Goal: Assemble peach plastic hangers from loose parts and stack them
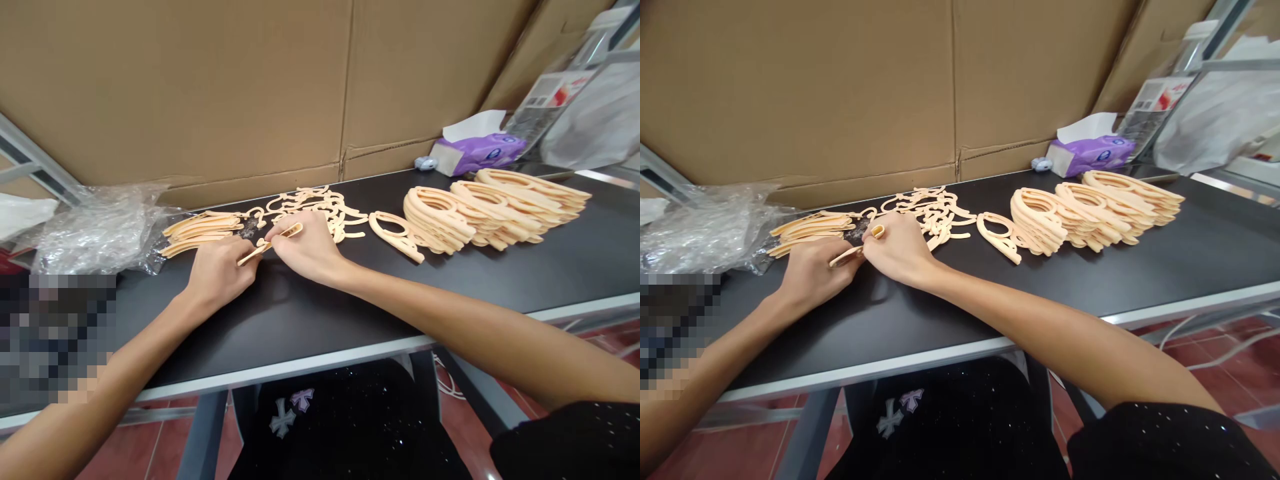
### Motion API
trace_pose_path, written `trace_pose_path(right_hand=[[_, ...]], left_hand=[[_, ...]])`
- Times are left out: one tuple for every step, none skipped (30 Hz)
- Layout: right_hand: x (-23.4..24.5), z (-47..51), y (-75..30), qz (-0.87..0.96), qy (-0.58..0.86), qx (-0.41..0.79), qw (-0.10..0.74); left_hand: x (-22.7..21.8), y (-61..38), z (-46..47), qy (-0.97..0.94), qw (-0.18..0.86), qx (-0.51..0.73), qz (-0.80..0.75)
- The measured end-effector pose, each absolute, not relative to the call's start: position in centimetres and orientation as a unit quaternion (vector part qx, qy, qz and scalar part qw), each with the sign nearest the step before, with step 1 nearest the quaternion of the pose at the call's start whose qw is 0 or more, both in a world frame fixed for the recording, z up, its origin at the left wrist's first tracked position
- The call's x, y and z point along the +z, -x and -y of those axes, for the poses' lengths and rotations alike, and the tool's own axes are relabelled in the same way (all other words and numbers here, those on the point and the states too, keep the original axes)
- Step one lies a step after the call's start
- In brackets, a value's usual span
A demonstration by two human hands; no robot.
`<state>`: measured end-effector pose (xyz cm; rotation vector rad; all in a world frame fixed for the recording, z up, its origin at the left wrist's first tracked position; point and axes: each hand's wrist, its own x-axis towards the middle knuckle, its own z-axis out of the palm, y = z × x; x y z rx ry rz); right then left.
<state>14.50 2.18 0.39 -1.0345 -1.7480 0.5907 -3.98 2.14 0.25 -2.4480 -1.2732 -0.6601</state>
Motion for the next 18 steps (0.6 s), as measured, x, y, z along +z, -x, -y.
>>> trace_pose_path(right_hand=[[0.4,-2.2,-14.5,0.722,0.422,0.242,0.492],[0.4,-2.1,-14.6,0.726,0.418,0.238,0.491],[0.4,-2.1,-14.6,0.734,0.413,0.229,0.487],[0.5,-2.0,-14.6,0.744,0.409,0.218,0.481],[0.5,-1.9,-14.7,0.754,0.404,0.208,0.474],[0.5,-1.8,-14.7,0.762,0.399,0.201,0.469],[0.6,-1.8,-14.8,0.764,0.395,0.200,0.469],[0.6,-1.9,-14.9,0.759,0.395,0.208,0.474],[0.7,-2.0,-15.0,0.746,0.399,0.226,0.483],[0.7,-2.2,-15.0,0.727,0.405,0.250,0.494],[0.8,-2.4,-15.1,0.704,0.412,0.278,0.507],[0.9,-2.6,-15.2,0.680,0.419,0.308,0.517],[1.0,-2.8,-15.3,0.656,0.422,0.339,0.526],[1.1,-3.0,-15.4,0.633,0.420,0.370,0.535],[1.3,-3.1,-15.4,0.608,0.414,0.402,0.545],[1.5,-3.1,-15.4,0.581,0.407,0.436,0.554],[1.8,-3.1,-15.5,0.553,0.399,0.468,0.562],[2.0,-3.0,-15.6,0.525,0.389,0.498,0.570]], left_hand=[[0.3,4.1,-2.1,0.854,0.138,-0.232,0.445],[0.4,4.1,-2.2,0.855,0.125,-0.233,0.447],[0.4,4.2,-2.2,0.855,0.114,-0.234,0.449],[0.5,4.3,-2.2,0.855,0.102,-0.234,0.451],[0.5,4.4,-2.2,0.855,0.092,-0.236,0.453],[0.5,4.4,-2.3,0.855,0.082,-0.239,0.453],[0.5,4.5,-2.3,0.855,0.074,-0.244,0.452],[0.5,4.5,-2.3,0.856,0.068,-0.248,0.449],[0.5,4.5,-2.4,0.855,0.066,-0.254,0.447],[0.4,4.5,-2.4,0.854,0.067,-0.260,0.446],[0.4,4.5,-2.4,0.851,0.072,-0.267,0.447],[0.4,4.5,-2.3,0.847,0.079,-0.274,0.448],[0.4,4.5,-2.2,0.843,0.087,-0.284,0.449],[0.5,4.4,-2.2,0.840,0.094,-0.294,0.445],[0.5,4.4,-2.1,0.840,0.098,-0.305,0.439],[0.5,4.4,-2.1,0.840,0.100,-0.316,0.430],[0.5,4.4,-2.0,0.839,0.103,-0.327,0.422],[0.5,4.5,-2.1,0.838,0.105,-0.336,0.417]])
